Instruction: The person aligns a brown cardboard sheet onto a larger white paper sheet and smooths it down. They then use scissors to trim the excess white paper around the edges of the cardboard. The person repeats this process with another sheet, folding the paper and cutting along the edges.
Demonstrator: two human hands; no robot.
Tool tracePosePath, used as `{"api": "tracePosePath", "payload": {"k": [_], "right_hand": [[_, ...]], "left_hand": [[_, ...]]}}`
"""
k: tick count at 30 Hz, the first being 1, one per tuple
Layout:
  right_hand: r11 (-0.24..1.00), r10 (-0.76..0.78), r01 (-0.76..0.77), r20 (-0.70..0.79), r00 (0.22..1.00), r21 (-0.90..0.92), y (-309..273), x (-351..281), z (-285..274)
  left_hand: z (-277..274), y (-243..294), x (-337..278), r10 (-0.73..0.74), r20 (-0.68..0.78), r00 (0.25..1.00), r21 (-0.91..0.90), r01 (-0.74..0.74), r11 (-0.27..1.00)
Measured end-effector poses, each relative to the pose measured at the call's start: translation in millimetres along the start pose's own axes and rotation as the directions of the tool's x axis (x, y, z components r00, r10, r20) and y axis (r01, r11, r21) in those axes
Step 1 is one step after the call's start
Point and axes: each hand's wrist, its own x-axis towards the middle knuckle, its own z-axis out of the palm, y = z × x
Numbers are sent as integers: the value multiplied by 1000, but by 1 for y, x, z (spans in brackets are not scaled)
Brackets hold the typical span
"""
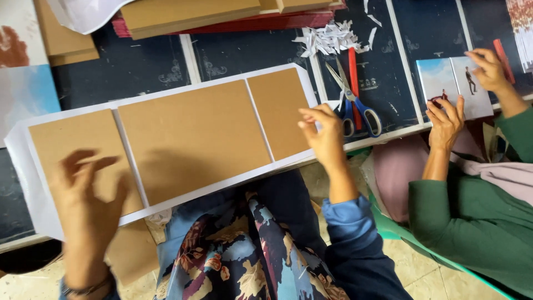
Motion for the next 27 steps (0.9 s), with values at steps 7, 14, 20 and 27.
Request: {"api": "tracePosePath", "payload": {"k": [7,14,20,27], "right_hand": [[990,52,-50,9,999,-130,52,-21,-18],[993,72,-73,-15,997,-97,56,-27,-18],[996,59,-58,13,998,-66,55,-26,-24],[980,33,-38,-31,999,-193,29,-18,-17]], "left_hand": [[127,131,67,209,229,951,-222,-158,962],[177,156,80,13,429,903,44,-36,998],[183,153,81,3,464,886,61,-36,998],[159,131,67,193,383,903,-310,-71,948]]}}
